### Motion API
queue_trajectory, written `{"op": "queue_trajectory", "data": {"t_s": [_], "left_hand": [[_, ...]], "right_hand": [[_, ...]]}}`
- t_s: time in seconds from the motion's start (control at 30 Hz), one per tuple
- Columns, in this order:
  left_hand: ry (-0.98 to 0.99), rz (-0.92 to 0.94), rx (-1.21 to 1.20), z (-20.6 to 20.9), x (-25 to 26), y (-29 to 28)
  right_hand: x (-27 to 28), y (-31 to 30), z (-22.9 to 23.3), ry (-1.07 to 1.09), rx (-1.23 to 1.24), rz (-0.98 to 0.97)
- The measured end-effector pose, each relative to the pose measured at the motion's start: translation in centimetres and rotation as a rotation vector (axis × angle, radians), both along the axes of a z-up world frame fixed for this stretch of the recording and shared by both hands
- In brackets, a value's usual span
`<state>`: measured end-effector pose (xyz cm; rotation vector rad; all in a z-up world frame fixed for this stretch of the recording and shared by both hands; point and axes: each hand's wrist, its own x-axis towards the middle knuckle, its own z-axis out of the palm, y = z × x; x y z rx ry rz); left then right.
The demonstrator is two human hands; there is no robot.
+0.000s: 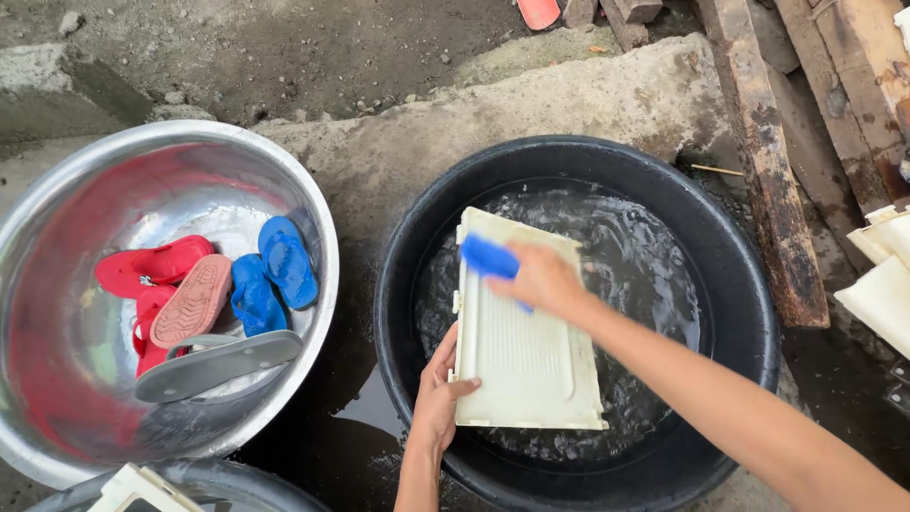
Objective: The person scrubs several white plastic panels using a blue brush and water in a black basin, then moves them to a stack.
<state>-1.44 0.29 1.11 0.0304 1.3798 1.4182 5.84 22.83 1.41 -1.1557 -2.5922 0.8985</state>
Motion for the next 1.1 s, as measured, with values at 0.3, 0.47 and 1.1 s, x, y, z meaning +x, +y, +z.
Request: {"op": "queue_trajectory", "data": {"t_s": [0.3, 0.47, 1.1], "left_hand": [[0.049, -0.037, 0.024, 0.1, 0.1, -0.3], [0.001, -0.077, 0.103, 1.9, -0.4, -0.5], [-0.142, 0.229, 0.371, -1.4, -3.2, 0.2]], "right_hand": [[-1.3, 5.8, 1.4, -0.011, 0.163, 0.115], [-2.0, 8.4, 0.8, 0.188, -0.290, 0.287], [-4.8, -5.0, 4.2, -0.029, 0.031, 0.430]]}}
